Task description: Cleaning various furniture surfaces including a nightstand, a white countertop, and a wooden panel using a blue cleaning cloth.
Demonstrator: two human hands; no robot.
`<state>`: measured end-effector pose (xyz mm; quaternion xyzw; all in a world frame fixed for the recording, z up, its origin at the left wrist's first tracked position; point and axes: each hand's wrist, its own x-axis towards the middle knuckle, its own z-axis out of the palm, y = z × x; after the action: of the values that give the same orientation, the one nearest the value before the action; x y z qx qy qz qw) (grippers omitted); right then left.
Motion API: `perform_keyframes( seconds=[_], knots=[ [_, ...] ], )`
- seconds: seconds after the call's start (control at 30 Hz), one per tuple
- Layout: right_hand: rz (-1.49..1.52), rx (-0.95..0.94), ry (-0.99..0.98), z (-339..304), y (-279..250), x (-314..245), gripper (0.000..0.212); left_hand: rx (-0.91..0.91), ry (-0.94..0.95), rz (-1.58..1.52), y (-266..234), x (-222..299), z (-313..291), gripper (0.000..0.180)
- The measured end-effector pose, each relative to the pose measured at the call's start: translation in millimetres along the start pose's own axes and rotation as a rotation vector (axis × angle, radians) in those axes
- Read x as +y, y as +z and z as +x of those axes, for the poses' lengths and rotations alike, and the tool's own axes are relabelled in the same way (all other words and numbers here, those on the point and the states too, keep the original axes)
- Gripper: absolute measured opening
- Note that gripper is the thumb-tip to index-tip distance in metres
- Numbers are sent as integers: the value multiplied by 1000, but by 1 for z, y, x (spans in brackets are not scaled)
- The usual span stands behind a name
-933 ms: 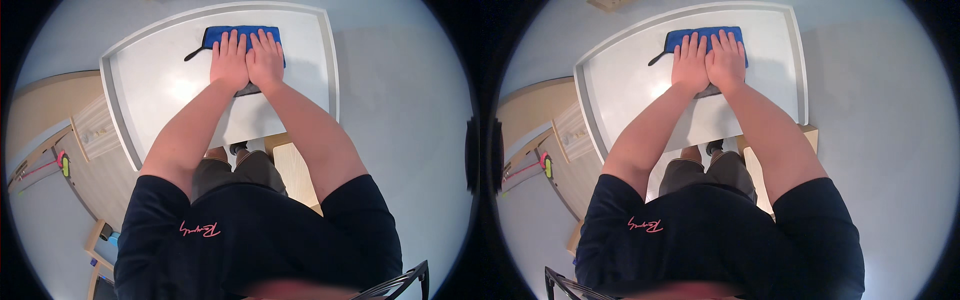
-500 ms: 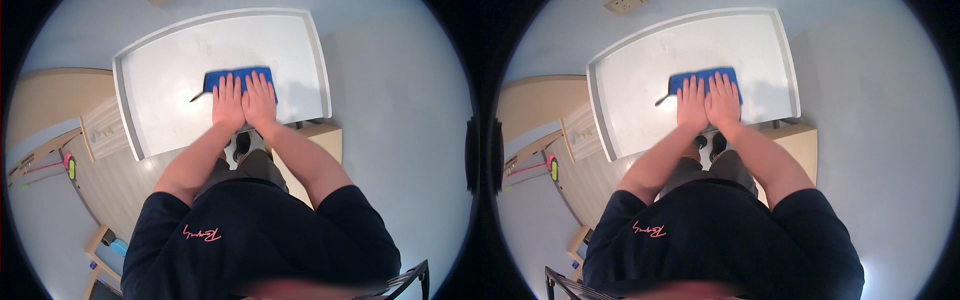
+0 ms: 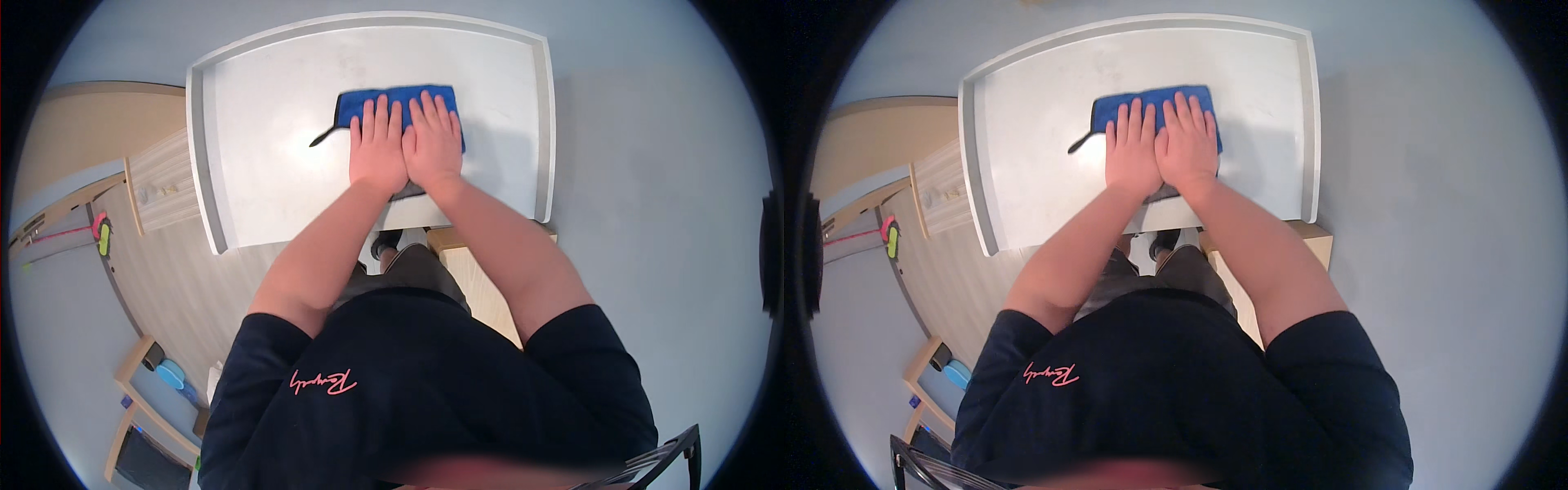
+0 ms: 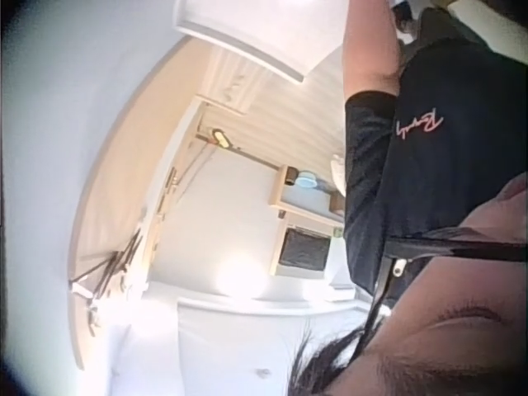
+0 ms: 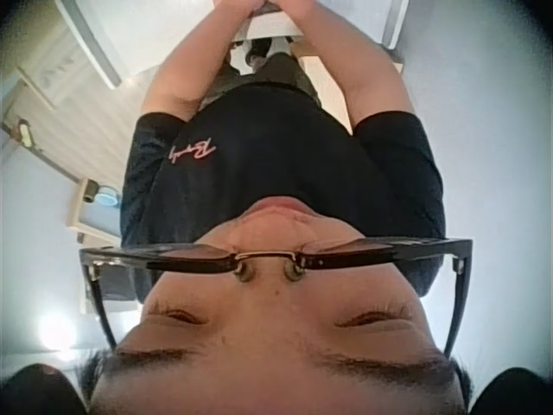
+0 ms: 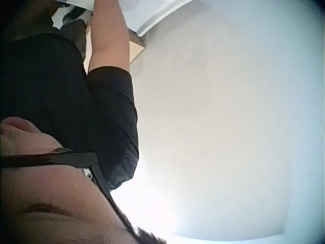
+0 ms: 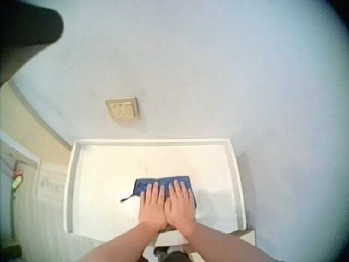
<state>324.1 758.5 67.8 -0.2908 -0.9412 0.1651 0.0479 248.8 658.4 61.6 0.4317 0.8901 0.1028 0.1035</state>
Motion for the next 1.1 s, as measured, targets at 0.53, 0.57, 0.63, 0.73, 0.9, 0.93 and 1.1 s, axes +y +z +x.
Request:
perform_keyframes(
  seconds=[0.53, 0.57, 0.63, 0.73, 0.9, 0.93, 1.1],
  knots=[
    [-71, 53, 66, 110, 19, 15, 54, -18, 14, 15, 1, -27, 113, 65],
    [-55, 28, 71, 112, 18, 14, 55, -17, 12, 24, 1, -28, 115, 65],
    [-38, 16, 70, 116, 16, 14, 56, -3, 11, 38, 1, -28, 120, 65],
    [-41, 27, 69, 114, 18, 13, 56, 4, 2, 17, -1, -27, 118, 64],
    [-67, 105, 19, 112, 21, 13, 58, 87, 11, 36, -4, -27, 117, 63],
    [-54, 125, 7, 110, 18, 12, 58, 64, 6, 67, -8, -24, 114, 63],
    [-69, 17, -91, 44, 11, -27, 60, 73, -55, 89, -12, -36, 31, 63]
  ],
)
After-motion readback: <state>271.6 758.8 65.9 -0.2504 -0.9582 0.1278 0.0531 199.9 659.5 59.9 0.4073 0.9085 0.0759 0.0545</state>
